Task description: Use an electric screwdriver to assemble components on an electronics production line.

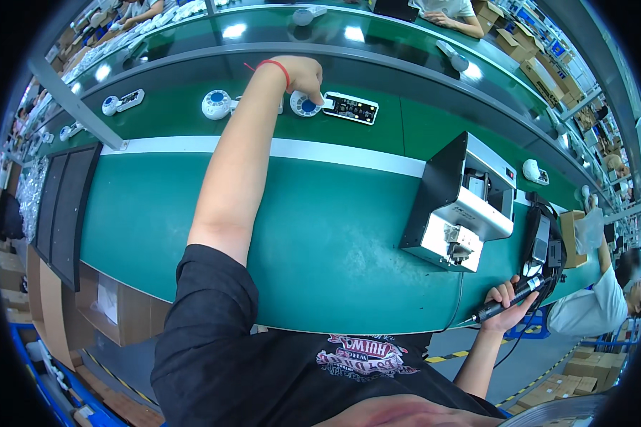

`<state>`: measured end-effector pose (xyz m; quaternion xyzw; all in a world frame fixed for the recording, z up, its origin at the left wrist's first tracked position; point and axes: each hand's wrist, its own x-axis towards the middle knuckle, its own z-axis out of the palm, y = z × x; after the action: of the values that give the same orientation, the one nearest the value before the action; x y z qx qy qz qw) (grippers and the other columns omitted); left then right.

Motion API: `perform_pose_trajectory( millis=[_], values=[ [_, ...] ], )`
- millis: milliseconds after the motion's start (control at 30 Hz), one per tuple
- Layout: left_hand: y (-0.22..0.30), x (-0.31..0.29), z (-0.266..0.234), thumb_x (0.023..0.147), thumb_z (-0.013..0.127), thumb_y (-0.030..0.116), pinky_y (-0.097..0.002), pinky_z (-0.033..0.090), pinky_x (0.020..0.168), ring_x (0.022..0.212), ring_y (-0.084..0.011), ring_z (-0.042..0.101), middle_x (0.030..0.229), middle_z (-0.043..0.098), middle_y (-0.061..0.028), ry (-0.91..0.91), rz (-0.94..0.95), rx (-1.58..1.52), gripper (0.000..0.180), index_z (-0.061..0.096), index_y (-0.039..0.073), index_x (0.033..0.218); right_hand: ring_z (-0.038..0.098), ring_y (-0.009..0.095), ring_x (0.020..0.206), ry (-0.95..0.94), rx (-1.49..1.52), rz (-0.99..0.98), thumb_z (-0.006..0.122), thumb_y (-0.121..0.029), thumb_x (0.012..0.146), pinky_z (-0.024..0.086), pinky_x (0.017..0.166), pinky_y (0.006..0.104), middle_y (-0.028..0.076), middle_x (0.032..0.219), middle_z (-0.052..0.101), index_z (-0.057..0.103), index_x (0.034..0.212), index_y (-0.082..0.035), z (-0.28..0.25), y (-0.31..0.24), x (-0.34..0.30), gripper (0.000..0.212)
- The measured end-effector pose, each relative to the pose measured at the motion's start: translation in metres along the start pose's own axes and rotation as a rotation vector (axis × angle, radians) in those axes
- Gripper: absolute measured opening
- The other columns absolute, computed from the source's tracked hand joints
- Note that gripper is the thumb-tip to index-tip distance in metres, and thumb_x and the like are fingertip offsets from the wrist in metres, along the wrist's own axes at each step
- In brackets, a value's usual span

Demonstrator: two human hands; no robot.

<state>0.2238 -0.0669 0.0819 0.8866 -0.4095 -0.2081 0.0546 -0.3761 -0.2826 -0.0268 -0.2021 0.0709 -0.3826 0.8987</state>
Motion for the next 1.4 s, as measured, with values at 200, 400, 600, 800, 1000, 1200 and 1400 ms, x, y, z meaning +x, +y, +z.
perform_pose_trajectory(
  millis=[200,400,600,800,1000,1200,1400],
  values=[
    [-0.022,0.017,0.003,0.09,0.067,0.042,-0.038,0.052,0.093,0.099,-0.0305,0.068,0.113,0.072,-0.0117,0.165,-0.061,-0.076,0.049,0.07,0.002,0.118,0.044,0.009,0.055,-0.022,0.028,0.004,0.047,-0.062,0.102,0.04,0.059,0.0285,0.0,0.07,0.048,0.058,0.12,0.001,0.002,0.003,-0.002,0.066],
    [-0.029,0.029,-0.005,0.093,0.061,0.046,-0.0372,0.052,0.089,0.094,-0.0299,0.067,0.108,0.072,-0.0116,0.473,-0.103,-0.222,0.048,0.072,0.002,0.11,0.045,0.01,0.054,-0.017,0.03,-0.013,0.045,-0.064,0.102,0.041,0.058,0.0286,0.0,0.069,0.049,0.059,0.12,0.0,0.003,0.006,-0.001,0.068],
    [0.051,0.061,-0.034,0.091,0.064,0.051,-0.0345,0.052,0.088,0.094,-0.0286,0.068,0.106,0.073,-0.0138,0.491,0.006,-0.383,0.057,0.07,-0.001,0.113,0.043,0.008,0.055,-0.035,0.001,-0.034,0.05,-0.059,0.102,0.039,0.058,0.027,-0.001,0.07,0.045,0.057,0.117,0.0,0.007,0.007,0.001,0.062],
    [0.081,0.162,-0.039,0.09,0.066,0.049,-0.0326,0.054,0.085,0.094,-0.0262,0.069,0.105,0.072,-0.0146,0.687,0.054,-0.516,0.06,0.066,-0.004,0.117,0.043,0.009,0.055,0.015,-0.017,-0.035,0.051,-0.06,0.101,0.04,0.058,0.0269,-0.002,0.069,0.046,0.057,0.117,0.0,0.012,0.014,0.001,0.062],
    [0.069,0.254,-0.001,0.09,0.07,0.042,-0.0351,0.054,0.078,0.09,-0.0268,0.069,0.104,0.069,-0.0142,0.702,0.15,-1.373,0.052,0.062,-0.001,0.119,0.044,0.009,0.056,0.043,-0.047,0.002,0.051,-0.06,0.101,0.04,0.059,0.027,-0.002,0.069,0.046,0.057,0.117,0.0,0.015,0.011,0.006,0.062],
    [0.022,0.276,0.038,0.091,0.068,0.035,-0.0397,0.052,0.073,0.085,-0.0278,0.067,0.102,0.065,-0.0128,0.47,0.426,-2.319,0.047,0.055,0.002,0.122,0.047,0.009,0.054,0.143,-0.098,-0.006,0.048,-0.067,0.099,0.042,0.058,0.0279,-0.001,0.067,0.048,0.06,0.117,0.0,0.016,0.01,0.007,0.07],
    [0.002,0.264,0.04,0.094,0.063,0.033,-0.0441,0.048,0.081,0.092,-0.0285,0.064,0.112,0.061,-0.0144,0.558,0.387,-2.544,0.046,0.052,0.001,0.125,0.048,0.009,0.053,0.199,-0.109,-0.019,0.047,-0.07,0.098,0.044,0.057,0.0284,-0.001,0.066,0.049,0.061,0.116,0.0,0.016,0.012,0.007,0.073]
  ],
)
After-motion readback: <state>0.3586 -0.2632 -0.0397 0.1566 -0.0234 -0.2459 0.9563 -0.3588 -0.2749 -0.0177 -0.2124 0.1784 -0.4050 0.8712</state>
